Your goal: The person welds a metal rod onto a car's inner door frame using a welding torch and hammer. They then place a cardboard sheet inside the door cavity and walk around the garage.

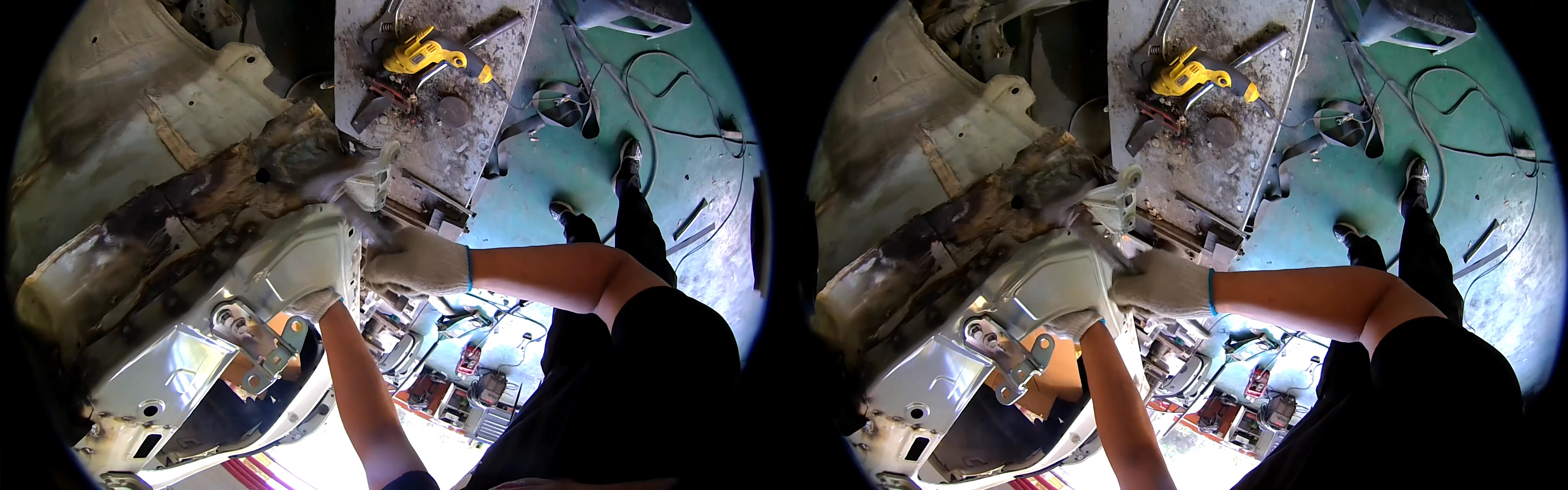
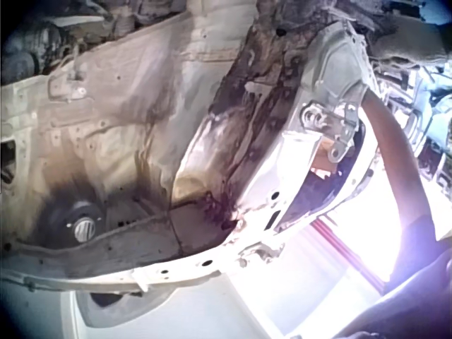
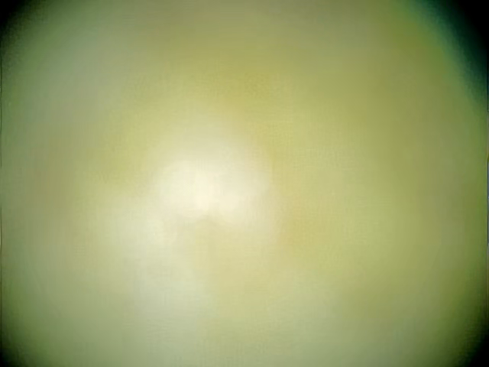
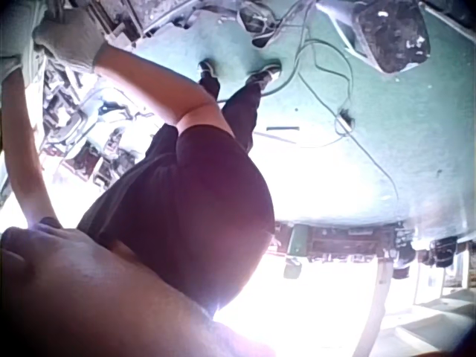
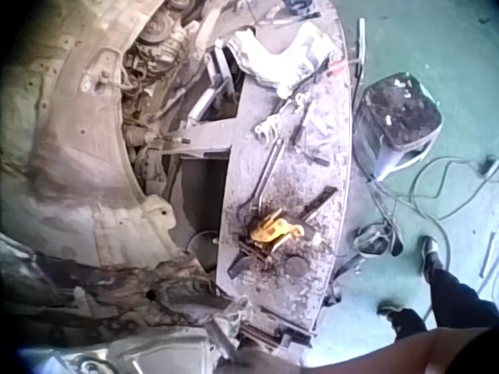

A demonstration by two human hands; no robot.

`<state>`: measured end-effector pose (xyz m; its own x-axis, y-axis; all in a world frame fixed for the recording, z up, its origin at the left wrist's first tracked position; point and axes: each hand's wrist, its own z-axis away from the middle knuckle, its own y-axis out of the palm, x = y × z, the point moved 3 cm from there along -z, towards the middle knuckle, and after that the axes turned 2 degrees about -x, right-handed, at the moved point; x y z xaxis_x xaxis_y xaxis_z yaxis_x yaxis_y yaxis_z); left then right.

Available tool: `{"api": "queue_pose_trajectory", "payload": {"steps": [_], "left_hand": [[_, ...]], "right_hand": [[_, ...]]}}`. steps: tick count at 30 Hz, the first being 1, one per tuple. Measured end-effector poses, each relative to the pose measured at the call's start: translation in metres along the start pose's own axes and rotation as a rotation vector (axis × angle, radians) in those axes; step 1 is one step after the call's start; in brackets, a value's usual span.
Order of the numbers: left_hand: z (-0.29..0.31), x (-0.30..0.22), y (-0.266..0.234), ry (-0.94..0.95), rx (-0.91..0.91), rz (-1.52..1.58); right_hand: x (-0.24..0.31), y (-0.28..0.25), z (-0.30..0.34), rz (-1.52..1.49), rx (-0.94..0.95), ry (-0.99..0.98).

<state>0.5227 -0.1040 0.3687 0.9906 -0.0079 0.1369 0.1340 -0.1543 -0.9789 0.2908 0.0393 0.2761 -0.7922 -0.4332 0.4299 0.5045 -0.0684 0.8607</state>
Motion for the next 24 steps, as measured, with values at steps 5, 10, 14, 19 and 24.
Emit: {"api": "queue_pose_trajectory", "payload": {"steps": [5,10,14,19,24], "left_hand": [[0.004,0.006,-0.001,-0.011,0.002,-0.007],[0.003,0.003,-0.002,-0.001,-0.001,-0.011],[0.005,0.005,-0.002,-0.007,-0.002,-0.019],[0.002,0.004,-0.004,0.002,-0.001,-0.017],[0.003,0.004,0.000,0.001,-0.003,-0.018]], "right_hand": [[0.006,0.001,0.010,-0.207,-0.074,-0.051],[-0.020,0.010,0.000,-0.085,-0.040,0.027],[0.001,0.006,0.010,-0.435,-0.178,-0.056],[-0.018,0.010,-0.001,-0.209,-0.084,0.052],[-0.015,0.008,-0.002,-0.255,-0.121,-0.011]]}}
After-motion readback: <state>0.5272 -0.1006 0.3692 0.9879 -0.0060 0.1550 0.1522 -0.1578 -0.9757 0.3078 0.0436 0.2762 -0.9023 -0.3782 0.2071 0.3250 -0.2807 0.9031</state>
